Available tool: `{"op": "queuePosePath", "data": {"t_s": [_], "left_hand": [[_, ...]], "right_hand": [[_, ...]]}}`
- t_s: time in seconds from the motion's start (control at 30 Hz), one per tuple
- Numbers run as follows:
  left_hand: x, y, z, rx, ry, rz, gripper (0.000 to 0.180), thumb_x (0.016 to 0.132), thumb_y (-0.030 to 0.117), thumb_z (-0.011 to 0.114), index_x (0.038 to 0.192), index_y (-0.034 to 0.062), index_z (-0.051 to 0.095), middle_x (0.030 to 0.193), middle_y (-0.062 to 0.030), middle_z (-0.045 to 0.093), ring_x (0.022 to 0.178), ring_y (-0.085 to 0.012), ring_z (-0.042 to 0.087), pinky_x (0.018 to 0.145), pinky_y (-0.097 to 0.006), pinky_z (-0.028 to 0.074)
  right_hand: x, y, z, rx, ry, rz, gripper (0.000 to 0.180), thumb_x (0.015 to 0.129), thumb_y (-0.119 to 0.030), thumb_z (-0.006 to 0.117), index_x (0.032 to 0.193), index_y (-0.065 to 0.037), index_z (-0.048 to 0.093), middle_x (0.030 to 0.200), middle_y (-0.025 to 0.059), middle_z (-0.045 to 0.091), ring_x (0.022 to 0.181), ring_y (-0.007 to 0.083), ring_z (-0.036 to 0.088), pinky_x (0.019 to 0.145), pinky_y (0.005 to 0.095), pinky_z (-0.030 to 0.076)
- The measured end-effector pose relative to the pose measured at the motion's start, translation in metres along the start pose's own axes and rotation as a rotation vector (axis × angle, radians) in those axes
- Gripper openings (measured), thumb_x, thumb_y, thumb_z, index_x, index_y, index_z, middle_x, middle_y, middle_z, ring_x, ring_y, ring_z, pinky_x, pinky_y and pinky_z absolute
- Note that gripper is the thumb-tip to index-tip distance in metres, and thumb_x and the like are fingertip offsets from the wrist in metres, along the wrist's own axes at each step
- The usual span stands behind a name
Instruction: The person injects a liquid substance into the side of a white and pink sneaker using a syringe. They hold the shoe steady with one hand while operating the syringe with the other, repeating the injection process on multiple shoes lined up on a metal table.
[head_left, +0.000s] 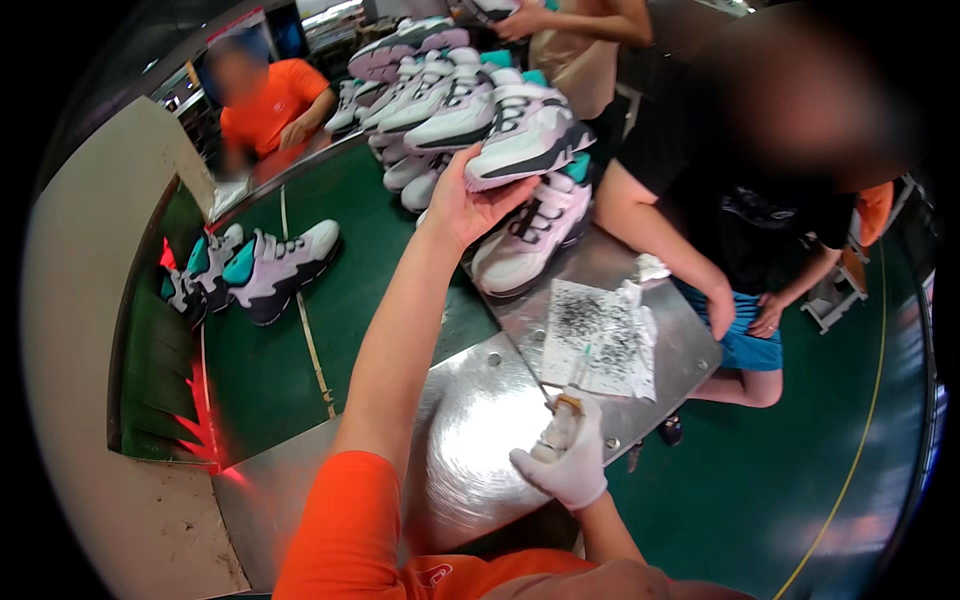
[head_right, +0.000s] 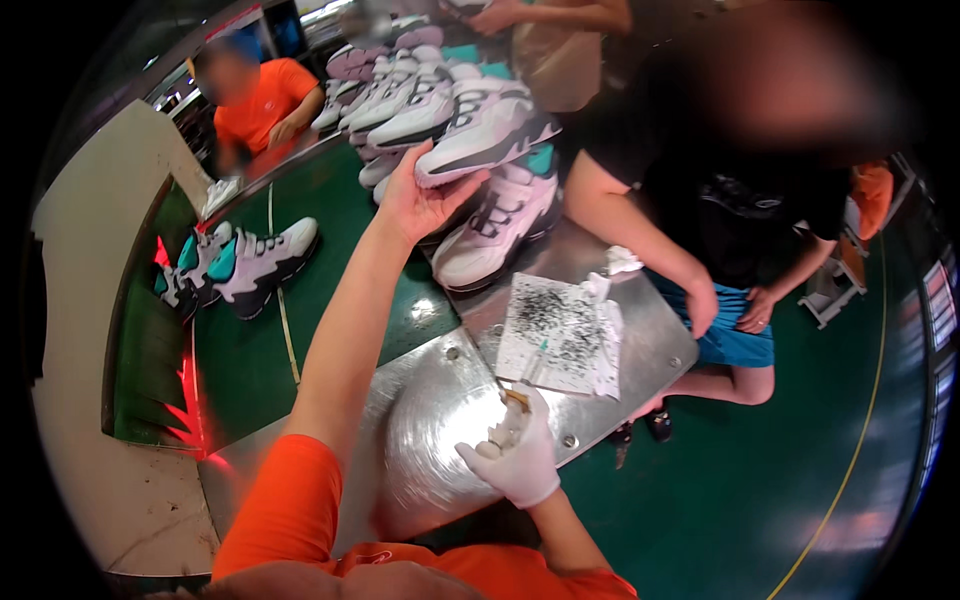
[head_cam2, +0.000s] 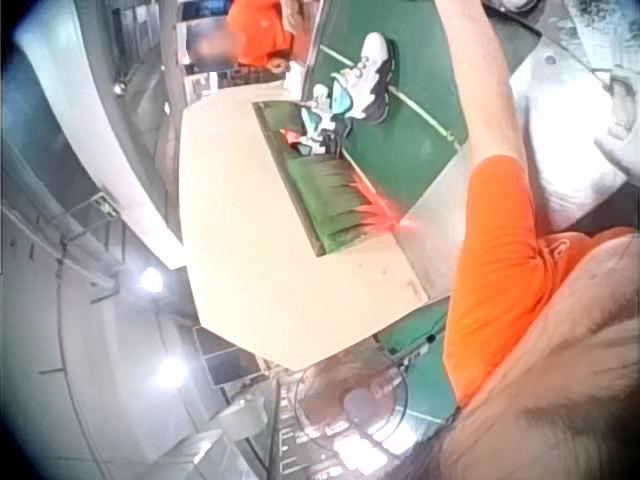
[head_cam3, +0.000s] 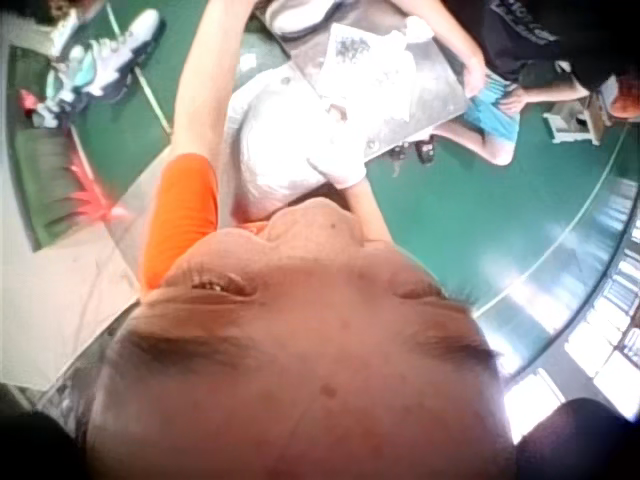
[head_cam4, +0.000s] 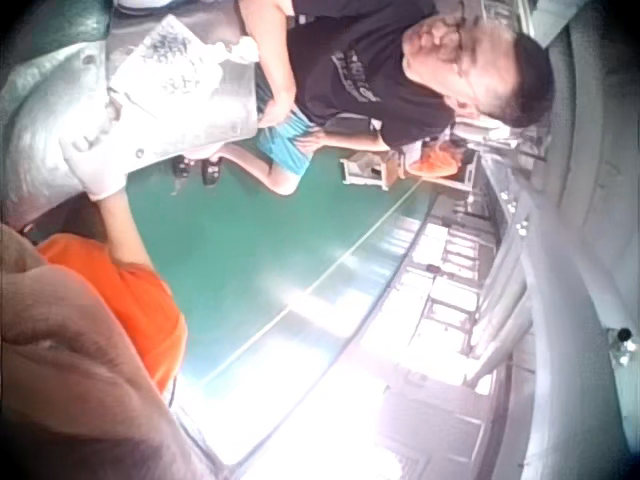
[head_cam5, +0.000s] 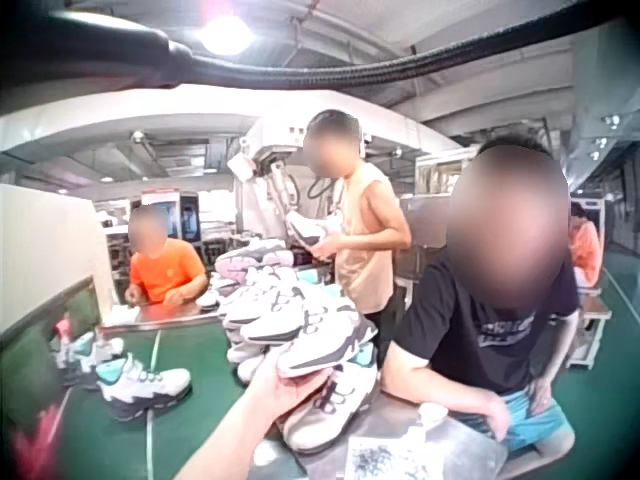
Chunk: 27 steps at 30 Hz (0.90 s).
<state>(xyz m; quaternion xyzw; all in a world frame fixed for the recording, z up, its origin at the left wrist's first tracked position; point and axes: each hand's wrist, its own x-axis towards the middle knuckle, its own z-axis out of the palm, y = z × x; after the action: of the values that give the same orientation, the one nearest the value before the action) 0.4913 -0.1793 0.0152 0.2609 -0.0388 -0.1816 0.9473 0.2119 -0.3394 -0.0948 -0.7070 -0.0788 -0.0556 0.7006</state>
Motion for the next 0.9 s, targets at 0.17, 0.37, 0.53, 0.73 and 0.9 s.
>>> {"op": "queuePosePath", "data": {"t_s": [0.17,0.37,0.53,0.73,0.9], "left_hand": [[-0.052,-0.029,0.019,0.063,-0.052,0.049,0.053,0.092,0.014,0.055,0.137,-0.0068,0.036,0.138,-0.0281,0.043,0.126,-0.0541,0.042,0.094,-0.049,0.055],[-0.303,-0.045,-0.004,0.220,0.328,0.192,0.057,0.093,0.015,0.053,0.139,-0.0117,0.031,0.138,-0.0287,0.044,0.125,-0.0470,0.047,0.096,-0.050,0.054],[-0.425,-0.113,-0.019,0.181,0.702,0.285,0.051,0.094,0.016,0.052,0.135,-0.0116,0.038,0.130,-0.0269,0.053,0.118,-0.0417,0.056,0.092,-0.045,0.057],[-0.419,-0.164,-0.009,0.215,0.682,0.141,0.049,0.098,0.019,0.051,0.136,-0.0085,0.036,0.129,-0.0213,0.052,0.121,-0.0362,0.055,0.097,-0.049,0.052],[-0.395,-0.125,0.004,0.495,0.192,-0.612,0.039,0.101,0.028,0.048,0.124,-0.0027,0.057,0.116,-0.0185,0.064,0.108,-0.0292,0.065,0.088,-0.041,0.055]], "right_hand": [[0.003,0.029,-0.009,0.009,0.072,-0.005,0.086,0.066,-0.007,0.085,0.133,-0.004,0.032,0.097,0.0062,0.053,0.069,0.0085,0.048,0.060,0.0227,0.047],[0.004,0.015,-0.021,0.111,0.158,0.071,0.090,0.069,0.002,0.077,0.142,-0.007,0.025,0.098,0.0064,0.055,0.073,0.0074,0.050,0.060,0.0220,0.046],[-0.012,0.013,-0.027,0.013,0.207,0.121,0.087,0.067,-0.002,0.081,0.139,-0.002,0.032,0.088,0.0016,0.050,0.072,0.0070,0.049,0.068,0.0232,0.047],[-0.033,0.013,-0.023,-0.121,-0.036,0.021,0.087,0.064,-0.004,0.082,0.136,0.000,0.034,0.108,0.0091,0.054,0.090,0.0148,0.053,0.081,0.0273,0.047],[-0.021,0.030,-0.039,-0.049,-0.095,0.049,0.089,0.061,-0.001,0.081,0.135,0.000,0.032,0.120,0.0115,0.046,0.103,0.0188,0.051,0.087,0.0320,0.046]]}}
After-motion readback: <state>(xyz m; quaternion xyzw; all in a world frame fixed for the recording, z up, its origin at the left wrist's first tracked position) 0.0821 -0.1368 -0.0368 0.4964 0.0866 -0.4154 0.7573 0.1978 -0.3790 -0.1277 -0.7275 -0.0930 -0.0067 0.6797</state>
